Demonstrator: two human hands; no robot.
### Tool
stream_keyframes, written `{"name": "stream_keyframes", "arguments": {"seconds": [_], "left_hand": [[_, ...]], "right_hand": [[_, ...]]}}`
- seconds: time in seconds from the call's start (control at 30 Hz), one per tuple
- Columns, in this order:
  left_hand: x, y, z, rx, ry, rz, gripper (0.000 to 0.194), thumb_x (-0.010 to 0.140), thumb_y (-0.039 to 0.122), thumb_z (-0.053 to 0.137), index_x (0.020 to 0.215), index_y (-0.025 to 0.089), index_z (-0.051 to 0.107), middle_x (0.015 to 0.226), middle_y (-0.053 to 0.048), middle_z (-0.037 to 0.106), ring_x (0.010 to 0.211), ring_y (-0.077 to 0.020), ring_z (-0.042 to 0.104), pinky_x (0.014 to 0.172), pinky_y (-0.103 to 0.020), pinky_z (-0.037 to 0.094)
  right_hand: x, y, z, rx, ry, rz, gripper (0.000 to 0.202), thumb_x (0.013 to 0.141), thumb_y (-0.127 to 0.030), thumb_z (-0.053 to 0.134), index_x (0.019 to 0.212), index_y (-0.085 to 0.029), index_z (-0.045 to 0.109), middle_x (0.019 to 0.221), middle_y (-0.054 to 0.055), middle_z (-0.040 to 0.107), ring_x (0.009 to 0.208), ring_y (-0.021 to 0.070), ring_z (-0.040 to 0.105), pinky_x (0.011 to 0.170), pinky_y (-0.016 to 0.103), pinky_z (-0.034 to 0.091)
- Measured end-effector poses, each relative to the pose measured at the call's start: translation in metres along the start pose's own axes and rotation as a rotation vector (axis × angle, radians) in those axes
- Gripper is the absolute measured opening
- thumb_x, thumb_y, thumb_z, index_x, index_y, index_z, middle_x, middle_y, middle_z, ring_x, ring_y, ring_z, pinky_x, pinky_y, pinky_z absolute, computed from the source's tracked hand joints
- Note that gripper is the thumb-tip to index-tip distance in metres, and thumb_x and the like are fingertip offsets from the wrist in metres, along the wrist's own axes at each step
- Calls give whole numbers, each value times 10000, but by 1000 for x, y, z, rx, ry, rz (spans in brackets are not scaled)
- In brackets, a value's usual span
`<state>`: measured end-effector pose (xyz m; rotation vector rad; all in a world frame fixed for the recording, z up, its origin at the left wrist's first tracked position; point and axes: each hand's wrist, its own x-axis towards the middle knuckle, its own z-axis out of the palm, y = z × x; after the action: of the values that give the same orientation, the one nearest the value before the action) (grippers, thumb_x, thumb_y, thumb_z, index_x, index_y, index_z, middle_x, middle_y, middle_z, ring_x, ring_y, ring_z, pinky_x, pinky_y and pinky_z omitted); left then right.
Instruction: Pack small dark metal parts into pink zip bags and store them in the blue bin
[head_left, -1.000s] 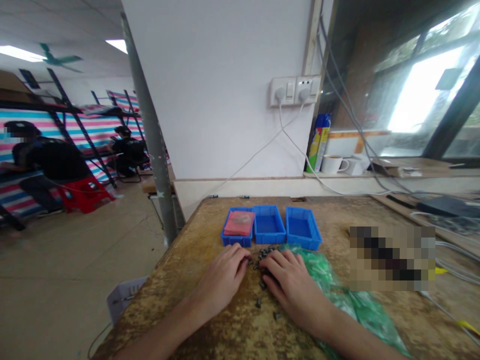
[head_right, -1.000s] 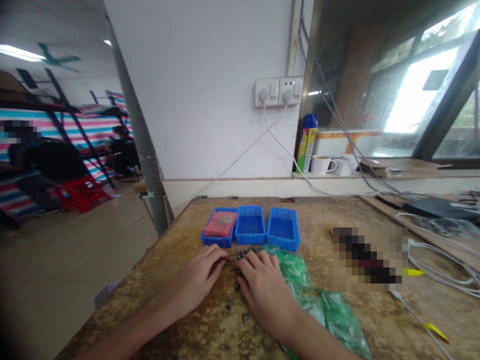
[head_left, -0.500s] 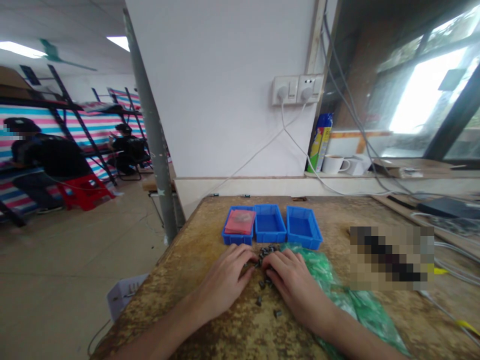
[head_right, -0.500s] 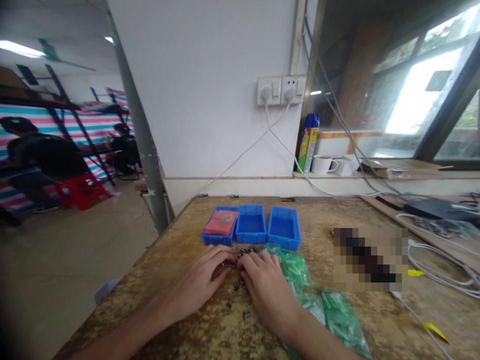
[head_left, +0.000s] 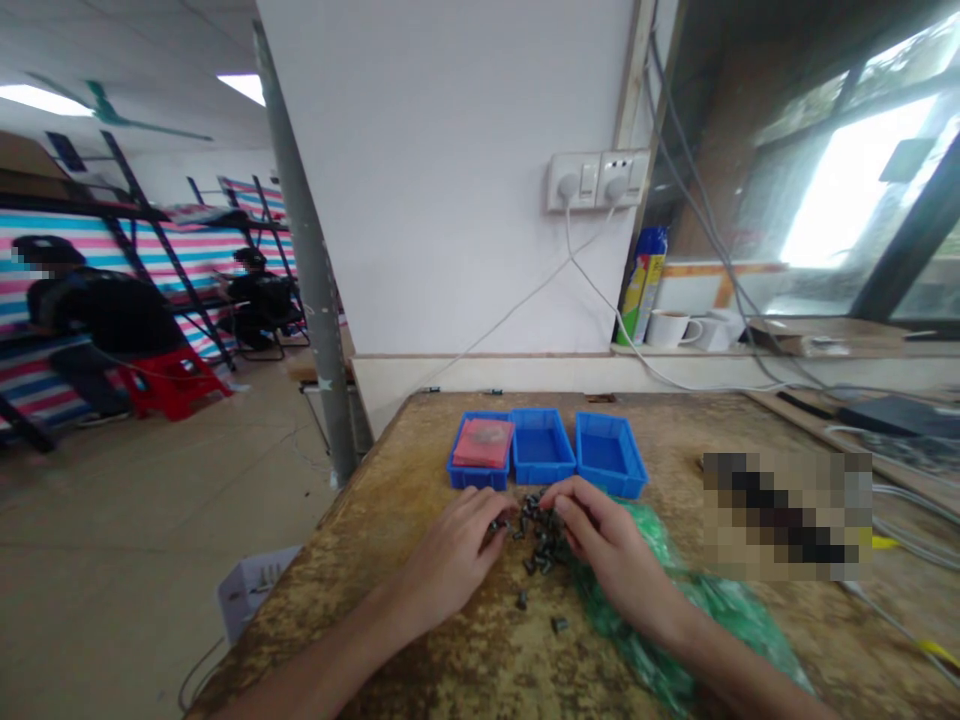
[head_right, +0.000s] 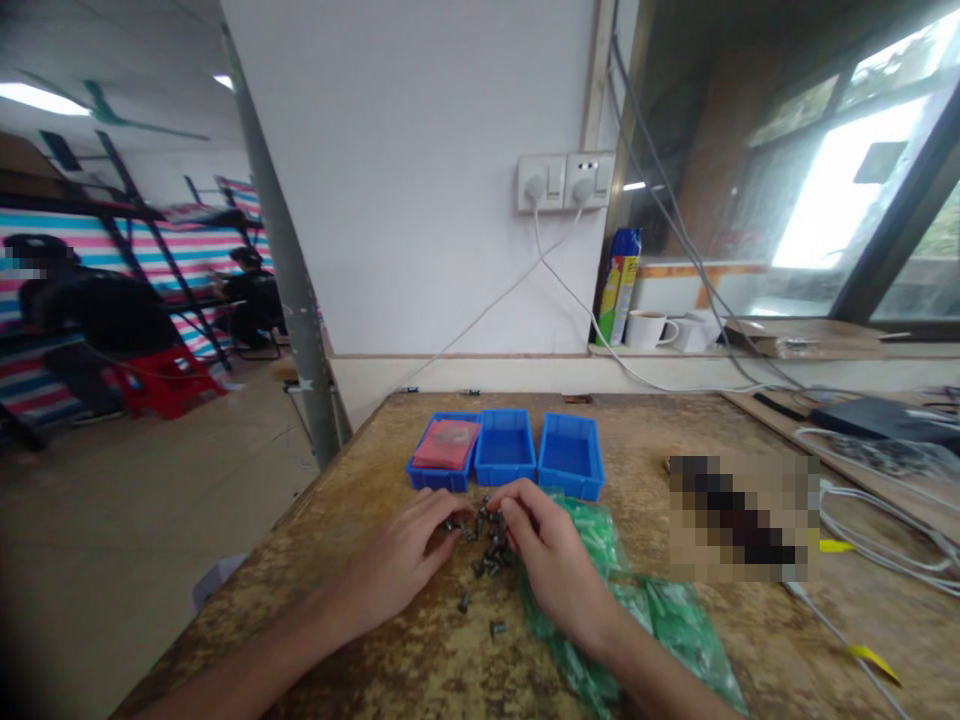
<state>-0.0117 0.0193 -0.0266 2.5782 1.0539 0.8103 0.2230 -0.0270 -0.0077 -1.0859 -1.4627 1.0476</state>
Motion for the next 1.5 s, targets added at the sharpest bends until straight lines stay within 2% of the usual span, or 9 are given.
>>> {"name": "stream_keyframes", "arguments": {"seconds": [0.13, 0.33, 0.5, 0.57, 0.7, 0.97, 1.2, 1.37, 1.5], "left_hand": [[1, 2, -1, 34, -25, 30, 185, 1043, 87, 631, 1118, 241, 701, 1128, -44, 718, 1102, -264, 658, 976, -397, 524], [0, 10, -5, 22, -18, 18, 121, 1024, 120, 653, 1070, 231, 666, 1122, -44, 713, 1093, -263, 649, 972, -401, 522], [0, 12, -7, 32, -47, 21, 226, 1021, 159, 719, 1227, 246, 682, 1207, -51, 710, 1137, -276, 641, 1007, -419, 521], [0, 11, -6, 43, -56, 23, 178, 1040, 196, 731, 1207, 247, 700, 1192, -51, 705, 1135, -276, 637, 1004, -415, 520], [1, 9, -4, 51, -61, 11, 12, 1071, 222, 718, 1070, 233, 716, 1114, -36, 694, 1105, -261, 637, 965, -386, 519], [1, 9, -4, 46, -50, 9, 106, 1128, 215, 615, 1053, 215, 691, 1101, -42, 696, 1085, -252, 632, 946, -373, 516], [1, 8, -5, 56, -39, 30, 97, 1129, 227, 605, 1057, 223, 669, 1105, -42, 699, 1082, -255, 639, 941, -376, 516], [0, 8, -4, 76, -27, 61, 146, 1152, 255, 568, 1052, 230, 671, 1097, -43, 706, 1071, -249, 650, 917, -364, 522], [0, 7, -4, 74, -14, 46, 154, 1144, 248, 588, 1022, 226, 680, 1076, -43, 707, 1060, -242, 660, 899, -349, 529]], "right_hand": [[4, 2, 0, 459, -19, 216, 477, 932, -664, 800, 1036, -209, 702, 588, -127, 307, 492, 79, 168, 478, 246, 138], [7, 1, -3, 687, -1, 232, 417, 861, -531, 934, 997, -183, 750, 590, -123, 344, 486, 50, 139, 460, 232, 100], [6, 0, 0, 701, 32, 237, 381, 824, -473, 968, 990, -183, 784, 765, -38, 559, 525, 50, 305, 501, 226, 224], [5, 0, 2, 666, 32, 238, 394, 813, -472, 976, 1017, -185, 800, 844, -8, 610, 560, 62, 363, 522, 232, 270], [2, 3, 4, 587, 9, 187, 388, 833, -463, 970, 1072, -208, 800, 858, -21, 591, 594, 77, 389, 543, 238, 311], [1, 6, 3, 498, -13, 139, 395, 833, -460, 965, 1099, -234, 780, 999, -10, 621, 595, 67, 402, 542, 245, 328], [0, 5, 4, 511, -21, 153, 377, 871, -499, 931, 1084, -226, 783, 835, -38, 576, 578, 81, 381, 526, 244, 296], [3, 6, 3, 571, -37, 203, 415, 874, -535, 919, 1062, -195, 770, 816, -12, 618, 543, 67, 321, 507, 240, 226], [4, 7, 3, 615, -53, 233, 402, 894, -537, 903, 1015, -184, 754, 653, -85, 421, 534, 71, 204, 497, 236, 171]]}}
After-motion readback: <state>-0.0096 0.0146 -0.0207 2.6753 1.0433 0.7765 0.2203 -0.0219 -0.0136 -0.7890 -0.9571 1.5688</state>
